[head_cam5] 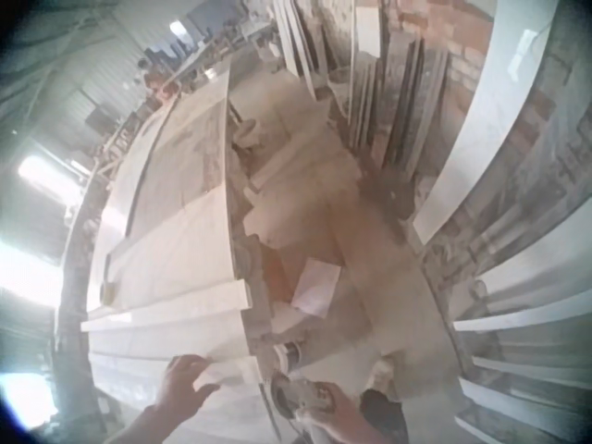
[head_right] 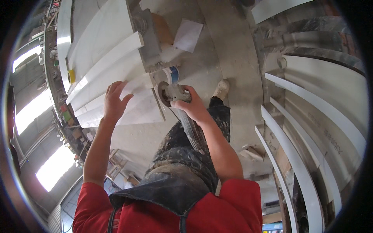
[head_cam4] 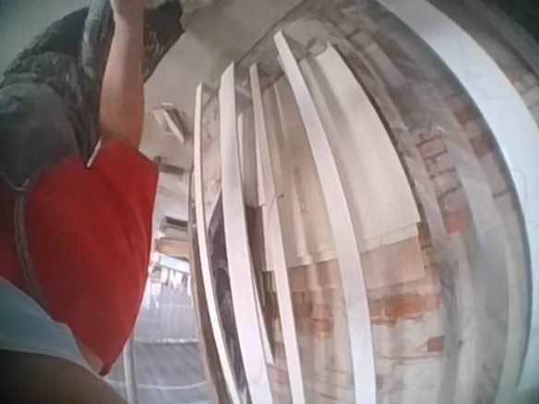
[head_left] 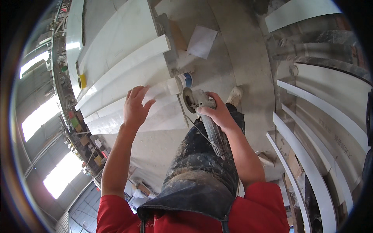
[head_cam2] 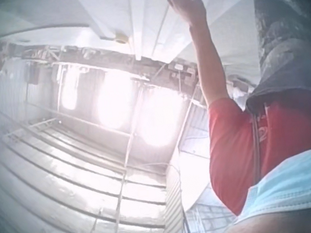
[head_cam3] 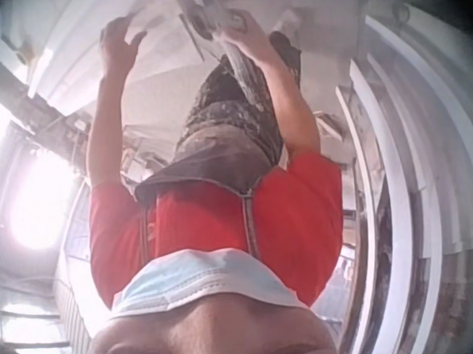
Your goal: The person uses an angle grinder to smooth the edges of several long white plastic strips. They hold each strip with one hand and grind along its length with the other, then place the finished pieces onto a larger white panel.
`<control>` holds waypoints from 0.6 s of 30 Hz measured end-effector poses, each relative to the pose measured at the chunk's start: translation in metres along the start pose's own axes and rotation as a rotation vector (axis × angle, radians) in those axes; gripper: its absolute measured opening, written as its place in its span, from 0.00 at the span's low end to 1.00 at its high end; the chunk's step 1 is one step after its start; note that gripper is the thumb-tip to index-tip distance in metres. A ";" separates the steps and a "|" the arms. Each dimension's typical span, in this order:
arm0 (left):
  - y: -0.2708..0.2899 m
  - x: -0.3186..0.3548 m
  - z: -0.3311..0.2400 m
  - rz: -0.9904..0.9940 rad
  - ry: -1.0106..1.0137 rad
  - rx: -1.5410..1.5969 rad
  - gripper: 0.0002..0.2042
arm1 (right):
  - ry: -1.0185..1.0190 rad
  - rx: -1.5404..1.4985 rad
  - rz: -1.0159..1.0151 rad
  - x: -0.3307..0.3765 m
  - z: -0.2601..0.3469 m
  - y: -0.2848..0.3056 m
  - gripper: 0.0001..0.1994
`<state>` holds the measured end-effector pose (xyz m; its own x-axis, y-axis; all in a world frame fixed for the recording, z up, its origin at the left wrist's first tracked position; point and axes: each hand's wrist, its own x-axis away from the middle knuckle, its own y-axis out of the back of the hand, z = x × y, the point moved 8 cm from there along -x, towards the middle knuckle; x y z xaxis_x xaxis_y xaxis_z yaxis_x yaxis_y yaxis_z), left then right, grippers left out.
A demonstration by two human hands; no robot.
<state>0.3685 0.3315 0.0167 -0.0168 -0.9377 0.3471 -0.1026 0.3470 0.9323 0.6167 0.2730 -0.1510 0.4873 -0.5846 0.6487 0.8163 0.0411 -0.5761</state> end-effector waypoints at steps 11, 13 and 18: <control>0.045 -0.101 -0.017 -0.175 -0.044 -0.049 0.32 | -0.012 -0.108 -0.067 -0.026 0.083 0.032 0.34; 0.045 -0.116 -0.015 -0.120 0.000 -0.022 0.31 | 0.023 -0.089 -0.028 -0.041 0.100 0.023 0.35; 0.046 -0.122 -0.009 -0.099 0.031 -0.028 0.28 | 0.133 -0.052 0.060 -0.080 0.130 -0.012 0.36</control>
<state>0.3752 0.4624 0.0185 0.0230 -0.9666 0.2553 -0.0743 0.2530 0.9646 0.6087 0.4249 -0.1312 0.4862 -0.6847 0.5430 0.7683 0.0389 -0.6388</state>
